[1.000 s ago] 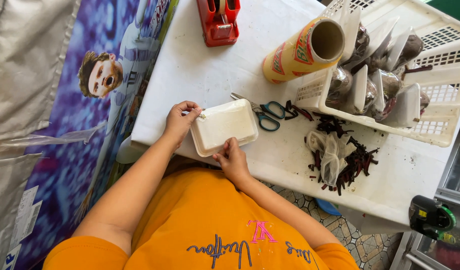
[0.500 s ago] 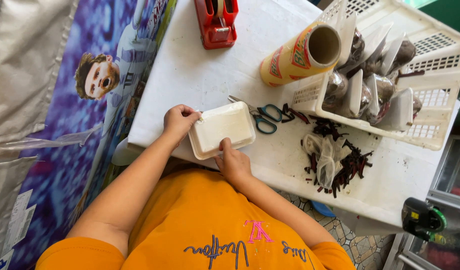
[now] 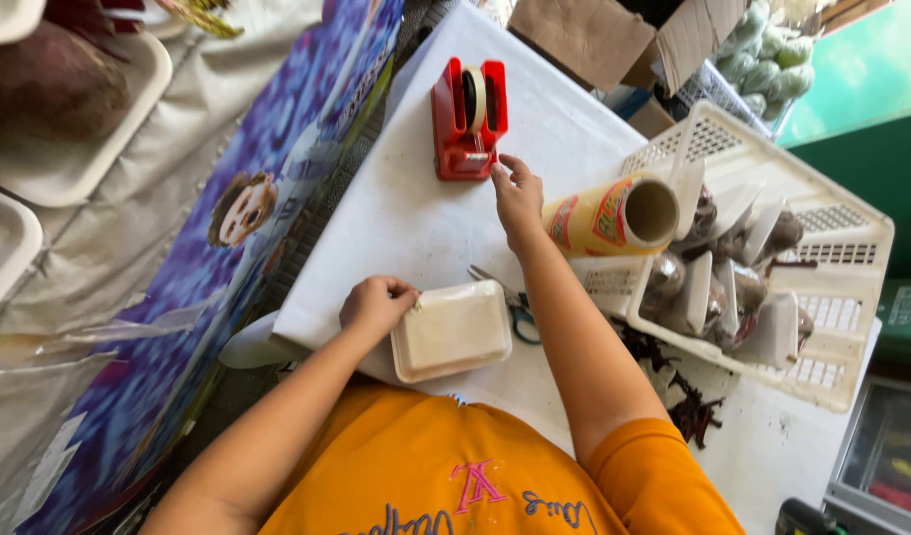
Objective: Wrapping fresh beets in plastic film on foam trays for retail packaging.
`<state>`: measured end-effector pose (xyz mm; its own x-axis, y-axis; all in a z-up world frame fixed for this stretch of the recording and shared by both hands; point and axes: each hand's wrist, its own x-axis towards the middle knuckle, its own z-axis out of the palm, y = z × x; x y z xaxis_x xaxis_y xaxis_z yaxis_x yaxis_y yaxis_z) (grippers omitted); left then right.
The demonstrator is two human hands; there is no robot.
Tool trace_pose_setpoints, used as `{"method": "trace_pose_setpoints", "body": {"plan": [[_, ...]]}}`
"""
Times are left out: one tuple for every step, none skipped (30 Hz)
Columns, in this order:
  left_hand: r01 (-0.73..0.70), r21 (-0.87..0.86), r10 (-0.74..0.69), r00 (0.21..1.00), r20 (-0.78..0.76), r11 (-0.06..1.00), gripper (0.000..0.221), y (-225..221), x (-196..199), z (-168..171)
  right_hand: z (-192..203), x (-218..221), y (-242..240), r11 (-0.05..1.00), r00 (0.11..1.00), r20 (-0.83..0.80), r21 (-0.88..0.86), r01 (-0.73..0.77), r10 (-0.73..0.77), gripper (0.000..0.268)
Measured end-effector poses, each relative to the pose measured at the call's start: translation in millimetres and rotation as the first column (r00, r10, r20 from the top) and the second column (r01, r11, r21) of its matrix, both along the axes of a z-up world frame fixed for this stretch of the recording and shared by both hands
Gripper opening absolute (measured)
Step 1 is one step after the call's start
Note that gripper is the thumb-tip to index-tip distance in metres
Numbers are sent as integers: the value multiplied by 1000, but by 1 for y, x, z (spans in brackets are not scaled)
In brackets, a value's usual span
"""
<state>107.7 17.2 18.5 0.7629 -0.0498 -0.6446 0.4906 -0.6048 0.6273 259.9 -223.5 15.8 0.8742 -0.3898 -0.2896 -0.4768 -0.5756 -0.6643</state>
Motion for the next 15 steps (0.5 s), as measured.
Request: {"method": "trace_pose_setpoints", "body": {"plan": [[-10,-3,10,1000,3,1000,26,-1,-1,-4,-1,11,5,1000,1000,3,-3,-10,10,33],[-12,17,11,999,33,1000,24,-2,-1,-9,-2,22,11,983,996,-65,168,74,-64,39],[-20,38,18,998,62,999,22,-3,-2,-14,-3,34,18,931,982,-146,327,160,-118,46],[-36,35,34,997,65,999,22,-4,-2,-10,-7,44,15,935,984,-143,325,145,-103,46],[-31,41,28,996,84,999,22,-4,-4,-7,-13,52,13,926,977,-188,340,165,-105,49],[-27,48,21,995,102,998,23,-5,-6,-4,-19,60,11,917,967,-233,353,185,-106,52],[-40,51,35,995,95,998,23,-3,-4,1,-27,67,9,919,967,-240,354,175,-91,52],[-18,69,11,994,104,997,21,-2,-2,5,-37,73,6,925,977,-179,340,169,-113,37],[14,86,-22,995,98,996,22,-2,-9,8,-50,68,1,930,981,-130,323,177,-141,24],[10,87,-17,997,78,996,22,-1,-11,15,-40,59,7,931,979,-151,320,178,-136,24],[43,97,-50,996,70,994,26,1,-9,22,-28,55,13,923,984,-90,341,176,-154,21],[76,108,-83,995,62,991,30,2,-6,30,-15,52,18,916,984,-30,362,172,-173,20],[82,108,-89,994,60,991,30,4,-6,25,-18,43,17,915,983,-32,363,178,-179,20],[93,93,-102,991,91,991,33,6,-6,21,-19,34,17,899,984,-10,406,166,-177,20],[107,73,-116,986,123,992,35,6,-6,17,-19,24,14,882,984,13,445,155,-179,20]]}}
